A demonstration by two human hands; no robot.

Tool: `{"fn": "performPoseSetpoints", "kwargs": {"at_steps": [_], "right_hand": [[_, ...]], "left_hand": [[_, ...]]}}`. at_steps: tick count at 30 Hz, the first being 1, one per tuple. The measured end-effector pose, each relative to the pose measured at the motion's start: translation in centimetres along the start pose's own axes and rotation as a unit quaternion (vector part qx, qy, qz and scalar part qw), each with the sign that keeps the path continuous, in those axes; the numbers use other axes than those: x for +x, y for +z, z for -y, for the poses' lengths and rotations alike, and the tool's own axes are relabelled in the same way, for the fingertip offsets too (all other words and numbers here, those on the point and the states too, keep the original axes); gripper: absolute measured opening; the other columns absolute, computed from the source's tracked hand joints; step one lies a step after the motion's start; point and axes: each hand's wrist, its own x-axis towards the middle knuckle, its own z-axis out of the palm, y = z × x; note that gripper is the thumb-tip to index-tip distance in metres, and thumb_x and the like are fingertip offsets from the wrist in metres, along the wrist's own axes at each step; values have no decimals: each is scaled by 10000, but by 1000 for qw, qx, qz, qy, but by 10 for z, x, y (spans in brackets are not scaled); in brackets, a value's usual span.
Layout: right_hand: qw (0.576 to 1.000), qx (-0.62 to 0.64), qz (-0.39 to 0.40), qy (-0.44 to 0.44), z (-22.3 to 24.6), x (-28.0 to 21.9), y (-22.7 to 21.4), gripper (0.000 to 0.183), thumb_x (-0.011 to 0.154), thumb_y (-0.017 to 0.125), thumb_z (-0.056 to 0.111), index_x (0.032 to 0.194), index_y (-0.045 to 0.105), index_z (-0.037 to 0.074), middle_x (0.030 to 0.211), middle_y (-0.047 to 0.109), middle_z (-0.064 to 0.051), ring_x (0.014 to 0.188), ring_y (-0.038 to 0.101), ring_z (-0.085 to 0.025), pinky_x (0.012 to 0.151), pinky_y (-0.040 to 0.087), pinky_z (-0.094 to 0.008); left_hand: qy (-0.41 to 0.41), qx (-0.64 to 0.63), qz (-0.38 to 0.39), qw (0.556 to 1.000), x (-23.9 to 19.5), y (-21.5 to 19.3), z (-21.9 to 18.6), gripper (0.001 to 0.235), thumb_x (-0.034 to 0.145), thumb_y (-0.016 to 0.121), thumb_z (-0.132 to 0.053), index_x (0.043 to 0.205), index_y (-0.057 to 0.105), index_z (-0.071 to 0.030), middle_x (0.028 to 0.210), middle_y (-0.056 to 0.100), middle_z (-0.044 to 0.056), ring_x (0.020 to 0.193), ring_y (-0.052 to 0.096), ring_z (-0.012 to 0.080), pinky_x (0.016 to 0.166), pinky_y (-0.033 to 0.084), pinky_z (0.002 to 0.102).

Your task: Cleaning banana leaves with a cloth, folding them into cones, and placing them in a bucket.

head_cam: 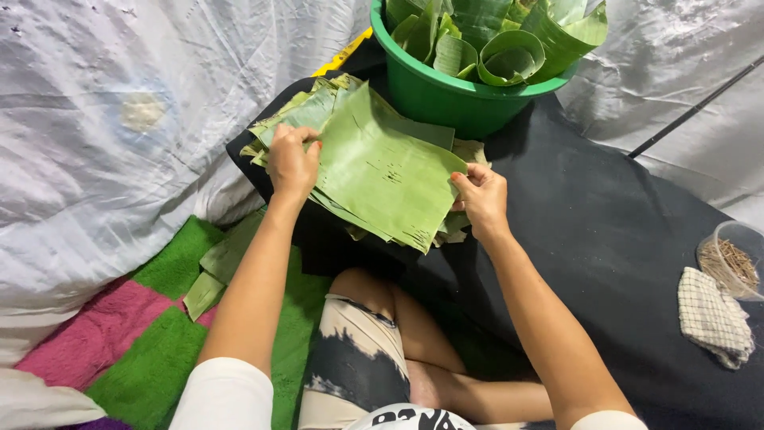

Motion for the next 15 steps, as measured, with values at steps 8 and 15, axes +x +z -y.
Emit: {"fn": "performPoseSetpoints", "kwargs": {"at_steps": [8,15], "right_hand": [[999,46,-15,21,-3,-11,-24,189,950,697,79,1122,699,0,815,732,-109,547,720,-181,484,650,-310],[997,44,-58,27,-7,-23,-71,166,954,714,103,1106,708,39,806,725,-76,545,717,-152,477,634,-275]], "left_hand": [[26,-59,-19,998,-4,-4,0,61,876,760,-148,937,759,-139,883,642,79,898,686,345,807,544,459],[-45,-154,50,986,-9,22,-18,101,820,767,-205,917,785,-228,780,741,-6,698,728,172,634,558,307]]}}
